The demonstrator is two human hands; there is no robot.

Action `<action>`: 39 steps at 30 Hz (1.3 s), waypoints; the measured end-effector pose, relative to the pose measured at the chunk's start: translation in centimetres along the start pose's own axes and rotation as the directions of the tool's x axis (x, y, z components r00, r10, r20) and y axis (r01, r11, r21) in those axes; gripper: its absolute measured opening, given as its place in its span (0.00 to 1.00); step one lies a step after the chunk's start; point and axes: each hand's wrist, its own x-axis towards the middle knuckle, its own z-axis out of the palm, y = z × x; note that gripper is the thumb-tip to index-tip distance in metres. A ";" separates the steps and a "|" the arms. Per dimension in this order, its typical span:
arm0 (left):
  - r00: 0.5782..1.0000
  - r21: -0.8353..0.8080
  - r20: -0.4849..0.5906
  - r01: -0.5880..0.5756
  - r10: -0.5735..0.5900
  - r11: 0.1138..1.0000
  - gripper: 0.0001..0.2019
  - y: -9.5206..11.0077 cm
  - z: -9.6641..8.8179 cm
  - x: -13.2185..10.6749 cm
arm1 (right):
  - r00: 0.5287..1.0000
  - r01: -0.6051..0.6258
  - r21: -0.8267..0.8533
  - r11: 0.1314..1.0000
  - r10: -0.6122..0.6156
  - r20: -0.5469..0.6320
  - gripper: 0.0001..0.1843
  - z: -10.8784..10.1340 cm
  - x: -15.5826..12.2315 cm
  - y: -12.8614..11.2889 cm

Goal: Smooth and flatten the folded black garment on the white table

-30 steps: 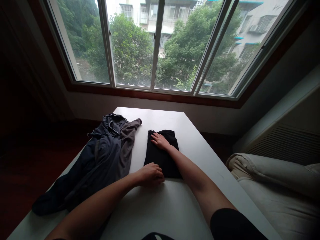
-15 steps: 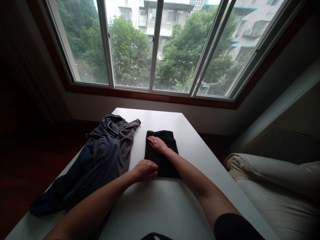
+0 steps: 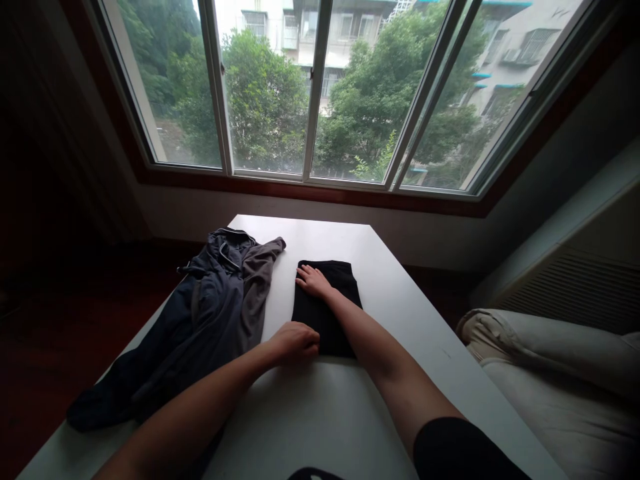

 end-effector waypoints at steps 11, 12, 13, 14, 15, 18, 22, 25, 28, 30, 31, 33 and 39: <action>1.000 0.009 0.012 0.016 -0.016 1.000 0.07 0.1 0.0 0.1 | 0.981 0.060 -0.064 0.996 -0.071 -0.183 0.32 1.1 -2.5 -0.7; 1.000 0.008 0.012 0.018 -0.018 1.000 0.07 0.1 0.0 0.1 | 0.983 0.051 -0.062 0.997 -0.061 -0.172 0.32 1.1 -2.5 -0.7; 1.000 0.007 0.012 0.022 -0.022 1.000 0.07 0.2 -0.1 0.1 | 0.986 0.037 -0.058 0.998 -0.045 -0.158 0.33 1.1 -2.5 -0.7; 1.000 0.006 0.015 0.026 -0.026 1.000 0.07 0.2 -0.1 0.1 | 0.990 0.020 -0.051 0.998 -0.027 -0.139 0.33 1.1 -2.3 -0.6; 0.999 0.005 0.019 0.030 -0.030 1.000 0.07 0.3 -0.2 0.1 | 0.993 0.003 -0.042 0.999 -0.008 -0.119 0.34 1.1 -2.1 -0.6; 0.999 0.003 0.024 0.031 -0.031 1.000 0.07 0.3 -0.3 0.1 | 0.996 -0.042 -0.005 0.999 0.042 -0.073 0.35 0.8 -1.3 -0.5; 1.000 -0.001 0.014 0.020 -0.020 1.000 0.07 0.1 -0.2 0.1 | 0.996 -0.083 0.028 0.996 0.084 -0.042 0.36 0.4 -0.5 -0.6; 1.000 0.001 0.012 0.023 -0.023 1.000 0.08 0.1 -0.1 0.2 | 0.996 -0.089 0.015 0.996 0.090 -0.020 0.38 0.1 -0.5 -0.8; 0.999 0.008 0.023 0.035 -0.035 0.999 0.07 0.2 -0.2 0.1 | 0.998 -0.057 -0.020 0.998 0.058 0.016 0.39 -0.3 -1.3 -0.9; 0.999 0.009 0.021 0.041 -0.041 0.999 0.07 0.2 -0.2 0.1 | 0.999 -0.022 -0.044 0.999 0.024 0.030 0.39 -0.7 -2.2 -0.8; 0.999 0.008 0.018 0.042 -0.042 0.999 0.07 0.2 -0.2 0.1 | 1.000 -0.010 -0.057 0.998 0.012 0.028 0.38 -0.8 -2.7 -0.7; 0.999 0.005 0.013 0.044 -0.044 0.999 0.08 0.2 -0.1 0.1 | 1.000 -0.014 -0.086 0.996 0.014 0.002 0.37 -1.2 -3.9 -0.5; 0.999 -0.009 0.010 0.043 -0.043 0.999 0.08 0.2 0.0 0.1 | 0.984 -0.121 -0.122 0.985 0.102 -0.147 0.33 -0.7 -6.1 0.4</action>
